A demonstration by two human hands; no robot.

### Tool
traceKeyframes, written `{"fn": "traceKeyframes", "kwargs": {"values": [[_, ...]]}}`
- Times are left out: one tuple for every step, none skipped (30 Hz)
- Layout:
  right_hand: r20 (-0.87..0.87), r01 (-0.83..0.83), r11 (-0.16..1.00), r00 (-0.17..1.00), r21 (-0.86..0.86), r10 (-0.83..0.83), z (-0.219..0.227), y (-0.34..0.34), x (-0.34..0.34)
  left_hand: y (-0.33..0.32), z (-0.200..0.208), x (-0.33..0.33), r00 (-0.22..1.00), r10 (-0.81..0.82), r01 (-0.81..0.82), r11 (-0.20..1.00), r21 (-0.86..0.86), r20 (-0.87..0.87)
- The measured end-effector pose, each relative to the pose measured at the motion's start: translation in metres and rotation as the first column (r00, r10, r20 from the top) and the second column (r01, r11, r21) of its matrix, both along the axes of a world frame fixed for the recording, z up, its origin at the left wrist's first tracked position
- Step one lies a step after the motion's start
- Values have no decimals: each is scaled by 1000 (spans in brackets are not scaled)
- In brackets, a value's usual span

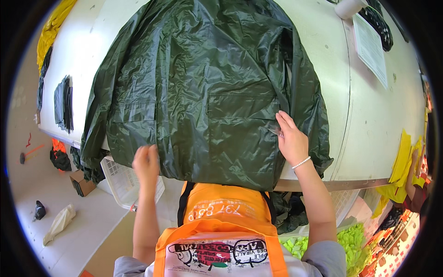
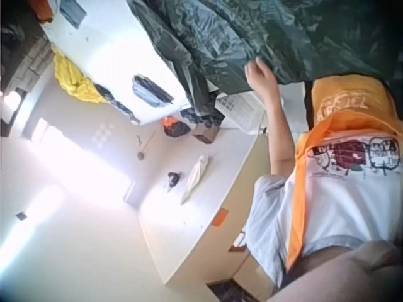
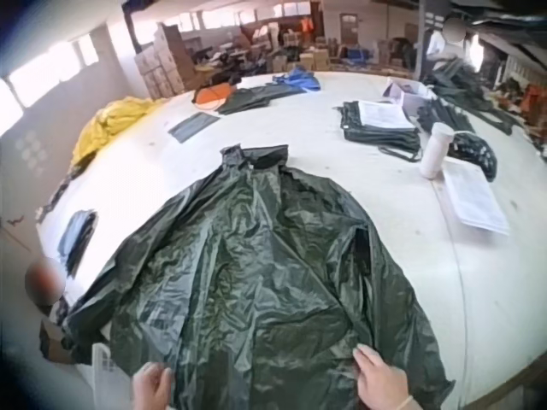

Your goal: The person folds a dark green jacket on a white table, aligning edges and smoothing the fabric. They then unfold the jacket, spread it flat, and fasten several snap buttons along the front placket and collar area.

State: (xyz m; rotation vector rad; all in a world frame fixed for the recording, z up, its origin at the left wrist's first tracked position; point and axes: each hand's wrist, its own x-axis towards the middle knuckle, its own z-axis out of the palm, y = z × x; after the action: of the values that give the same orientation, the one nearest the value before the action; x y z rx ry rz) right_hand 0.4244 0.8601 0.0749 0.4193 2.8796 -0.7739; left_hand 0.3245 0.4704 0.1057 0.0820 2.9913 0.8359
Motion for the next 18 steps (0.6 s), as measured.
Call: {"fn": "traceKeyframes", "kwargs": {"values": [[-113, 25, 997, 993, -74, -33, -9, 5, 5, 36, -9, -2, 996, -72, 76, 995, 70, -56], [-219, 46, 988, 973, -148, -78, -27, 15, 8, 80, -7, -5, 970, -228, 234, 969, 77, -80], [-321, 58, 973, 938, -224, -130, -36, 24, 9, 119, -13, -4, 932, -350, 357, 932, 71, -92], [-365, 106, 959, 909, -264, -201, -33, 31, 4, 157, -12, -6, 852, -523, 524, 847, 93, -38], [-238, 250, 920, 915, -302, -327, -21, 40, -2, 188, -17, -6, 773, -628, 634, 770, 70, -90], [-106, 392, 861, 889, -324, -445, -12, 52, -6, 213, -27, -6, 726, -676, 686, 725, 63, -129], [-148, 395, 866, 879, -307, -454, -20, 73, -6, 235, -34, -5, 711, -661, 672, 739, -46, -239], [-191, 409, 867, 862, -283, -469, -30, 99, -3, 243, -47, -15, 725, -656, 664, 746, -38, -210], [-112, 432, 858, 872, -278, -476, -24, 115, -2, 248, -60, -24, 743, -647, 652, 758, -33, -175], [-63, 497, 813, 841, -304, -538, -26, 129, -2, 252, -69, -33, 760, -635, 638, 769, -28, -139], [-96, 488, 801, 831, -345, -548, -18, 128, -1, 254, -69, -44, 777, -616, 622, 783, 9, -129], [-121, 477, 788, 822, -390, -557, -3, 118, -4, 258, -65, -53, 795, -595, 602, 798, 29, -121], [-88, 416, 792, 860, -448, -502, 13, 99, -8, 267, -52, -63, 795, -605, 606, 795, -12, 40], [-62, 353, 787, 895, -506, -441, 23, 77, -14, 276, -41, -73, 780, -593, 613, 789, -53, 199], [-124, 230, 805, 929, -547, -350, 19, 59, -16, 283, -41, -81, 738, -656, 672, 736, -84, 159], [-194, 98, 809, 948, -579, -253, 10, 43, -20, 290, -43, -91, 692, -712, 722, 681, -120, 119], [-152, 123, 847, 961, -517, -232, 5, 31, -26, 295, -47, -99, 643, -762, 763, 628, -155, 79], [-107, 141, 883, 972, -448, -209, -1, 24, -28, 295, -57, -104, 593, -805, 793, 586, -167, -10]]}}
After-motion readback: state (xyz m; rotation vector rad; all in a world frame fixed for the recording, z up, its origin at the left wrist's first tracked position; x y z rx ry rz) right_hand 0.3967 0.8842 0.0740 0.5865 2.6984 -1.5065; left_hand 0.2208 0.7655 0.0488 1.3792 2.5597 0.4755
